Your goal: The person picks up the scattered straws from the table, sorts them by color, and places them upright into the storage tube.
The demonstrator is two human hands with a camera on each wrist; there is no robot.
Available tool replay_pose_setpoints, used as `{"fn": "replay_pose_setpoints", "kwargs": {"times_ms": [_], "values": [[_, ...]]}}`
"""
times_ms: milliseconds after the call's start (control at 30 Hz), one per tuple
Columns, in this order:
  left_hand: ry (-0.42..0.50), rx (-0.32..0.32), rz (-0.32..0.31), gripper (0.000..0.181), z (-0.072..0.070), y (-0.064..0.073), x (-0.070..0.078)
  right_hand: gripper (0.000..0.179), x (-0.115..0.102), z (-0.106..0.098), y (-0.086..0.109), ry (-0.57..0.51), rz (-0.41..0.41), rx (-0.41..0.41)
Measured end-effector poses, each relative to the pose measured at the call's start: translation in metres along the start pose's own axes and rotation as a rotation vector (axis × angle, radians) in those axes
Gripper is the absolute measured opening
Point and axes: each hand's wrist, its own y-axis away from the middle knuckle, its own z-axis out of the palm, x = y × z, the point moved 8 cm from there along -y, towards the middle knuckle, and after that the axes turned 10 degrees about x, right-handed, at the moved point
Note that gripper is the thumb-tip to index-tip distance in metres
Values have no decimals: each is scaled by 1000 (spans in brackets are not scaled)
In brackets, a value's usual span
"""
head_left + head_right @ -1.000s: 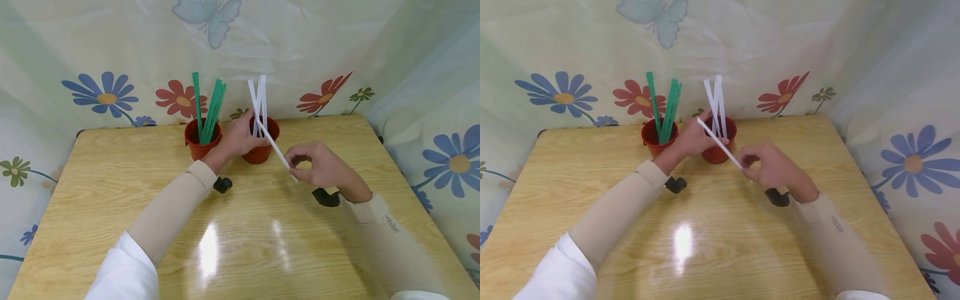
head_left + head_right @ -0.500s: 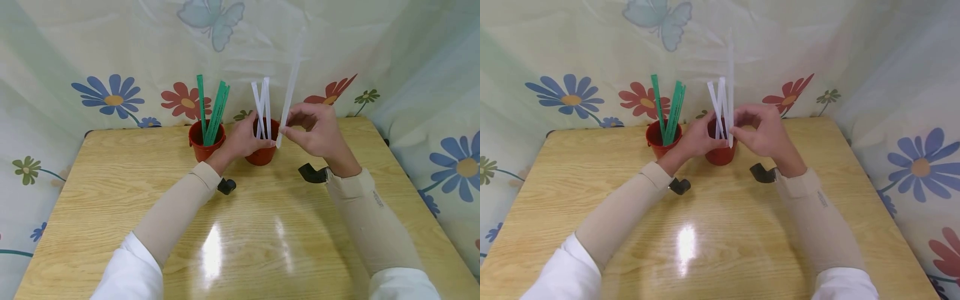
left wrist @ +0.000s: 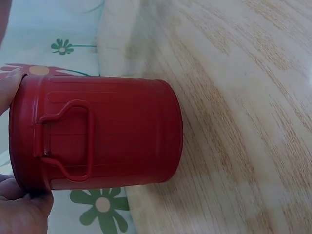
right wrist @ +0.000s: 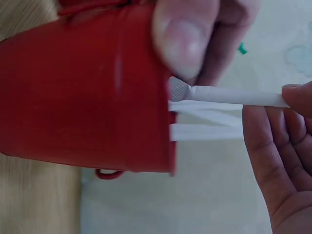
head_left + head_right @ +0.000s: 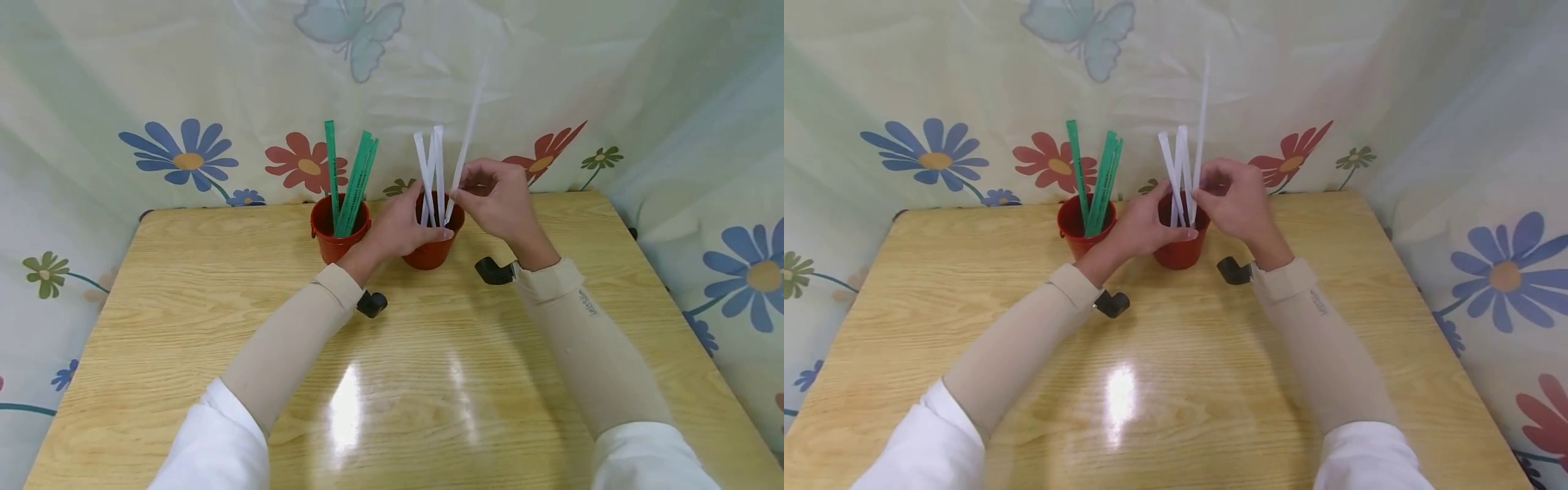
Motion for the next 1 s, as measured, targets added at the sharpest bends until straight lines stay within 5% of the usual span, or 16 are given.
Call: {"fn": "replay_pose_setpoints", "kwargs": {"times_ms": [467,1000], "values": [[36,-24,-11,80,7,0,-3,9,32,14,3,315,104,-45],[35,50,50,81,4,11,-1,13,8,-2,18,308,-36,29]]}}
